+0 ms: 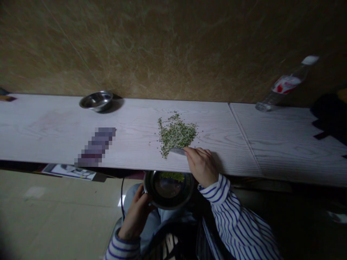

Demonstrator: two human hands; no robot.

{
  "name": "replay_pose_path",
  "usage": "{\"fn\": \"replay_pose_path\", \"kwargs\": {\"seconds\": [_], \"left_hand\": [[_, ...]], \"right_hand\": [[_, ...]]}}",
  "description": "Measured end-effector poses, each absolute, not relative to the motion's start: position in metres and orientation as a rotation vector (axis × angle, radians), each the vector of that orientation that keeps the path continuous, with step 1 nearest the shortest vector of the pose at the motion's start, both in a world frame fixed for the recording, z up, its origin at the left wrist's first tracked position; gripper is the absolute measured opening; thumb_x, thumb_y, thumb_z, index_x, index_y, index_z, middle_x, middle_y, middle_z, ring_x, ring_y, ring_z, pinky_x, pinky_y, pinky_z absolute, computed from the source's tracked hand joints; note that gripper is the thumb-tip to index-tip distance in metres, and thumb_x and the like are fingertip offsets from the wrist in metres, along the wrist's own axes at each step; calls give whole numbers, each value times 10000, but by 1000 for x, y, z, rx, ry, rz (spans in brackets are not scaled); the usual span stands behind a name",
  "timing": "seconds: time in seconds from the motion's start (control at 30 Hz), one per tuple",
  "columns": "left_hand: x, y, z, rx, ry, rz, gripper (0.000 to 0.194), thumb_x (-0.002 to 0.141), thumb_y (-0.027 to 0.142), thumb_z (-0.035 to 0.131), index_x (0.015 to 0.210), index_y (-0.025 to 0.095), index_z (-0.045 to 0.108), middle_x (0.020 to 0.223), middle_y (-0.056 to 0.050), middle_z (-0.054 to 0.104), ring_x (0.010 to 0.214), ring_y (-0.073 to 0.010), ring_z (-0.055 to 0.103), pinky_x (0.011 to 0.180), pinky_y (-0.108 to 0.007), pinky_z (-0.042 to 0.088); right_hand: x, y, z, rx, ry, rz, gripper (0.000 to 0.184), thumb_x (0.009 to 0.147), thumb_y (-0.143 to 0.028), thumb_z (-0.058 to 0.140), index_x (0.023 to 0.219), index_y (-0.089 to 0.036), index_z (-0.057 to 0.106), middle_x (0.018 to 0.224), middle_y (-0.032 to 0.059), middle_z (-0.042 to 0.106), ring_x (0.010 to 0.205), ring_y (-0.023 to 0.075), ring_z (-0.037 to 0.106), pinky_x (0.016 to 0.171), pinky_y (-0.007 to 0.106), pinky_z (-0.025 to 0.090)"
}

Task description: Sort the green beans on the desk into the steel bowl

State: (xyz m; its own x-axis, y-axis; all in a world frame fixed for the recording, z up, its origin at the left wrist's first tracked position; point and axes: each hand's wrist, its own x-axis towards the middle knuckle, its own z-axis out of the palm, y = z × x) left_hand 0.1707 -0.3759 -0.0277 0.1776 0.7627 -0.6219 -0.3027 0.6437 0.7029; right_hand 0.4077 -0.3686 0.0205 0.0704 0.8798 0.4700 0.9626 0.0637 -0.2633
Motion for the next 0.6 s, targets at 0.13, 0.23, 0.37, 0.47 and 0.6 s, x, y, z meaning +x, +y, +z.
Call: {"fn": "replay_pose_path", "kwargs": {"seconds": [0.13,0.23,0.37,0.47,0.6], "left_hand": [[174,-376,-29,478,1173,789,608,642,292,722,1231,243,575,1133,-72,658,808,-171,625,665,-299,507],[176,-376,-31,469,1171,783,602,642,283,727,1226,241,585,1127,-75,655,820,-178,619,675,-306,507],[177,-376,-34,458,1142,774,613,660,280,728,1252,232,574,1203,-110,632,875,-203,617,692,-322,510],[178,-376,-35,455,1132,772,623,661,293,735,1262,242,577,1267,-120,609,897,-210,618,691,-321,509],[179,-377,-34,456,1133,770,636,667,320,746,1277,261,576,1277,-117,619,931,-227,631,688,-320,510]], "right_hand": [[412,-372,23,-1810,-1780,-232,239,952,-220,474,1089,-179,665,966,90,748,843,213,682,753,355,465],[418,-378,24,-1822,-1742,-288,237,958,-225,462,1070,-177,665,935,88,748,818,214,677,722,353,457],[426,-386,22,-1855,-1724,-340,225,953,-210,472,1064,-169,663,920,88,747,806,214,675,727,350,456],[430,-389,20,-1867,-1688,-355,226,948,-208,473,1061,-168,665,935,97,747,821,222,680,750,356,463],[432,-389,18,-1905,-1655,-347,232,945,-212,466,1054,-174,667,920,94,746,818,226,676,748,353,463]]}}
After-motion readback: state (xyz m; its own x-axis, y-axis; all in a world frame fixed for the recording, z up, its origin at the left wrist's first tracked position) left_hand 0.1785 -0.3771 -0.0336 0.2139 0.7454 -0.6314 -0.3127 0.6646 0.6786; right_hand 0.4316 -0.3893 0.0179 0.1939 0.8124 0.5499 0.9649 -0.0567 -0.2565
